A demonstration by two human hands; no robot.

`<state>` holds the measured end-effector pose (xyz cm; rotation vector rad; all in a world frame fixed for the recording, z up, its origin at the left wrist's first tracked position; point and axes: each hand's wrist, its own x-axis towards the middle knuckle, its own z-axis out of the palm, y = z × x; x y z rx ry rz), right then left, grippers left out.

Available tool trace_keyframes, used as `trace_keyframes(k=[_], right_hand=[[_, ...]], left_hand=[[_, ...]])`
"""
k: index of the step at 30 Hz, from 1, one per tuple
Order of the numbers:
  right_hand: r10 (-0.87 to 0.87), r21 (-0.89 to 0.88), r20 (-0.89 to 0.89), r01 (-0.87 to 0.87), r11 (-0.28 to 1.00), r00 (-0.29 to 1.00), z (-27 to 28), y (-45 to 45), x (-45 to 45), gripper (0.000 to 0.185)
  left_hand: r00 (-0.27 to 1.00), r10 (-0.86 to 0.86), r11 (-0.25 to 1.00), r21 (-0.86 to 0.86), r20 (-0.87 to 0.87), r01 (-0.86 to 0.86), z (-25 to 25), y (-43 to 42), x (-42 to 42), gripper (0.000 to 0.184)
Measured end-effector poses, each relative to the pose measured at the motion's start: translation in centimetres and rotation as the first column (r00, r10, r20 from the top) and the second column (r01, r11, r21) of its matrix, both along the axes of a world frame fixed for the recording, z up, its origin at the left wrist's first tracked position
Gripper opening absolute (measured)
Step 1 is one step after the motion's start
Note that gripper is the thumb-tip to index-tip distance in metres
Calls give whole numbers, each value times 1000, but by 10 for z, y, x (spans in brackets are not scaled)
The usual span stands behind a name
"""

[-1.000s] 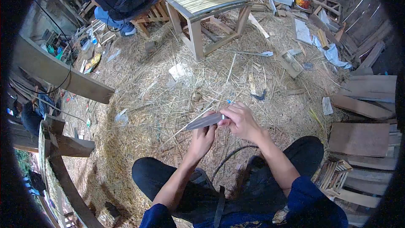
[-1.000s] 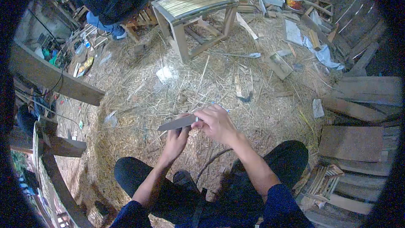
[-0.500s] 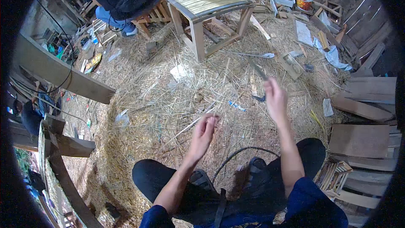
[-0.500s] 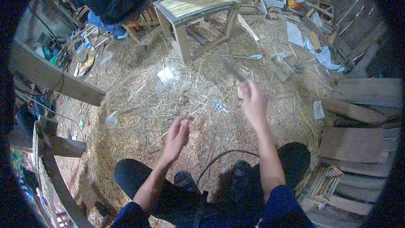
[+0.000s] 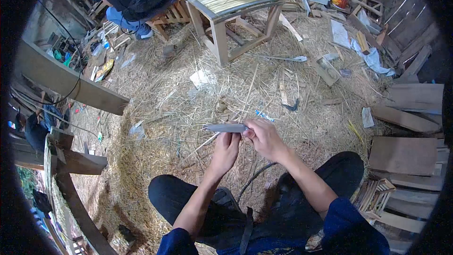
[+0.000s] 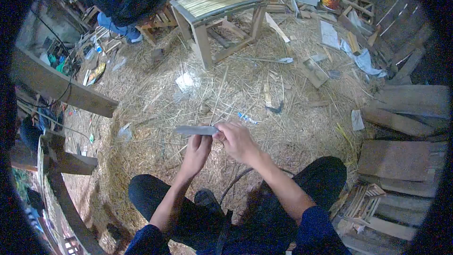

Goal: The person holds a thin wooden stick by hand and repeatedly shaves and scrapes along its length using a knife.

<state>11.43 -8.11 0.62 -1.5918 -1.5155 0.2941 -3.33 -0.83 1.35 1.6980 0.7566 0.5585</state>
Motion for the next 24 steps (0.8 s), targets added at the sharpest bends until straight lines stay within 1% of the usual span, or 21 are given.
trace_keyframes(k=[1, 3, 4, 7, 10, 12, 13, 16, 17, 18, 19, 20, 21, 22, 23, 24], right_hand=[[14, -13, 57, -13, 1000, 998, 3, 0, 4, 19], [48, -48, 170, -40, 998, 984, 13, -2, 14, 19], [51, -39, 172, -45, 998, 984, 12, -3, 15, 20], [54, -17, 187, -52, 999, 981, 9, -1, 18, 20], [44, 2, 204, -45, 999, 978, 8, 3, 22, 24], [34, 46, 204, -44, 998, 978, 8, 4, 23, 33], [47, 5, 226, -49, 999, 973, 10, 4, 25, 31], [16, 115, 246, -45, 992, 969, 6, 6, 27, 24], [-114, 18, 127, 113, 993, 985, -2, 6, 36, 17], [-254, -96, 20, 254, 962, 967, -8, 5, 53, 11], [-410, -166, 61, 415, 895, 910, -5, -2, 85, 12], [-551, -227, 108, 560, 797, 828, -2, -13, 114, 14], [-608, -198, 128, 621, 758, 783, 1, -23, 126, 20], [-633, -160, 129, 646, 747, 764, 7, -24, 126, 24], [-657, -122, 130, 669, 733, 743, 12, -25, 125, 30], [-651, -87, 111, 660, 747, 751, 14, -26, 109, 34]], left_hand=[[999, -19, 999, 35, 45, 17, 7, -1, 2, 16], [999, 51, 951, 305, 0, -48, 2, -7, 1, 18], [996, 91, 898, 434, -14, -76, 1, -9, 2, 19], [992, 45, 962, 272, -120, -11, 20, -9, 2, 22], [993, 41, 982, 187, -108, -20, 24, -6, 2, 23], [991, 50, 970, 244, -125, -19, 13, -5, 1, 23], [991, 52, 961, 275, -127, -15, 8, -2, 3, 23], [988, 49, 956, 293, -145, -4, 4, 0, 3, 23], [989, 27, 975, 221, -145, 6, 7, -3, -1, 23], [989, 5, 989, 149, -145, 16, 20, -7, -5, 22], [990, -17, 997, 78, -143, 29, 27, -9, -9, 22], [994, -20, 999, 26, -106, 23, 24, -10, -14, 21], [998, -15, 1000, -25, -67, 14, 17, -9, -21, 20], [1000, -7, 997, -75, -22, 6, 11, -6, -23, 19], [998, 69, 992, -104, 5, -68, 4, -3, -23, 22], [996, 88, 983, -164, 30, -82, 7, -2, -22, 22]])
